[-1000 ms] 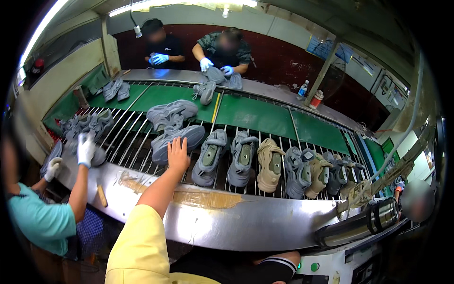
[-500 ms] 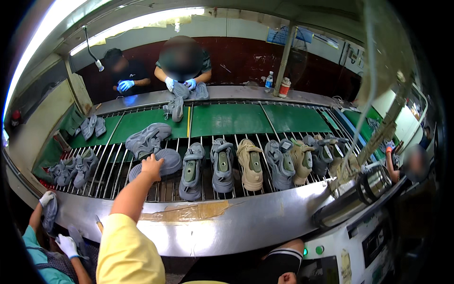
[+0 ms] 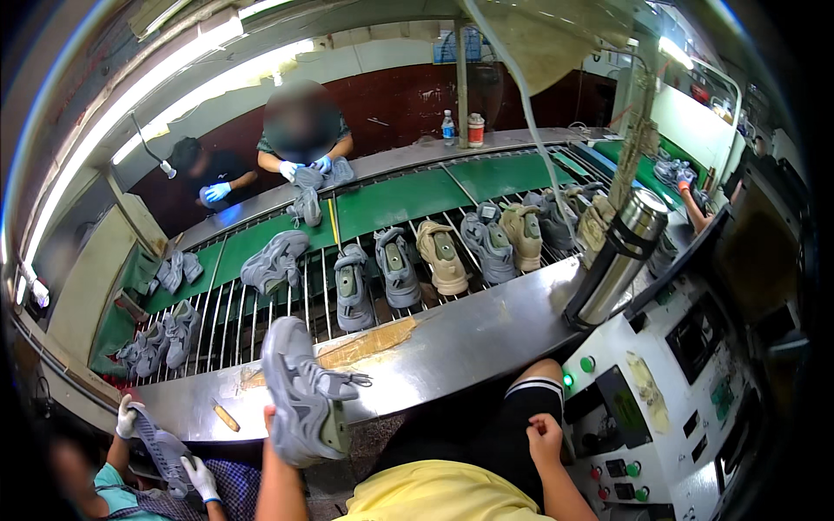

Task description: The person takes shoes from a conveyor belt, places them into a sole-attaching machine one at a time, and returns the shoes to the belt.

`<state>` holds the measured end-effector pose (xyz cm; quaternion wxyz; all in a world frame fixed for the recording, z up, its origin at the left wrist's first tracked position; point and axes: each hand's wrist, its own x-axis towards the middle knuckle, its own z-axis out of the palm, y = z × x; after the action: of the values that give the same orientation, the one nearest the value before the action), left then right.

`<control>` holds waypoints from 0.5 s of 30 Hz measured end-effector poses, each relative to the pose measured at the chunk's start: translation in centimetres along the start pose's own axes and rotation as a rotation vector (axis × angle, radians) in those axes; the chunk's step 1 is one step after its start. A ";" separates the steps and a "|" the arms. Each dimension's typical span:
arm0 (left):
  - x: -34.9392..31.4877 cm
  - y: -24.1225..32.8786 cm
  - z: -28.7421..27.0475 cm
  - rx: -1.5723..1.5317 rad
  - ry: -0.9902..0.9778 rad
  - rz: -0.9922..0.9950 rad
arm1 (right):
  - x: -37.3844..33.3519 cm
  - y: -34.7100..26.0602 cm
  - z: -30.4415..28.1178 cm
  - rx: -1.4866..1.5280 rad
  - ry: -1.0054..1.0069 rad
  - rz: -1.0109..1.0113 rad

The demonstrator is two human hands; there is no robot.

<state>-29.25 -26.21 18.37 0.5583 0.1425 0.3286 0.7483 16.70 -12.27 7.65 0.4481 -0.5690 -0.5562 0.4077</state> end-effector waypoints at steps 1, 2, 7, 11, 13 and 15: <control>0.8 -2.7 0.8 -0.090 -0.069 -0.033 | 0.2 -0.6 0.3 0.073 -0.079 -0.013; 1.6 -5.4 1.6 -0.181 -0.138 -0.065 | 0.3 -1.1 0.7 0.126 -0.155 -0.018; 8.2 -16.0 10.6 -0.430 -0.547 -0.315 | 3.1 -7.3 1.3 0.577 -0.414 -0.052; 9.0 -19.7 23.4 -0.098 -0.622 -0.685 | 4.8 -12.5 -2.4 0.970 -0.314 -0.369; 9.7 -21.4 27.2 0.426 -0.887 -0.614 | 4.1 -11.8 -6.2 1.629 -0.570 -0.257; 10.9 -23.7 29.6 1.163 -1.333 -0.363 | 2.6 -13.0 -10.8 1.561 -0.244 -0.200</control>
<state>1.84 -2.40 23.32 0.5821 0.7525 0.2810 0.1267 23.76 -10.55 23.19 0.6875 0.0105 -0.2034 0.6970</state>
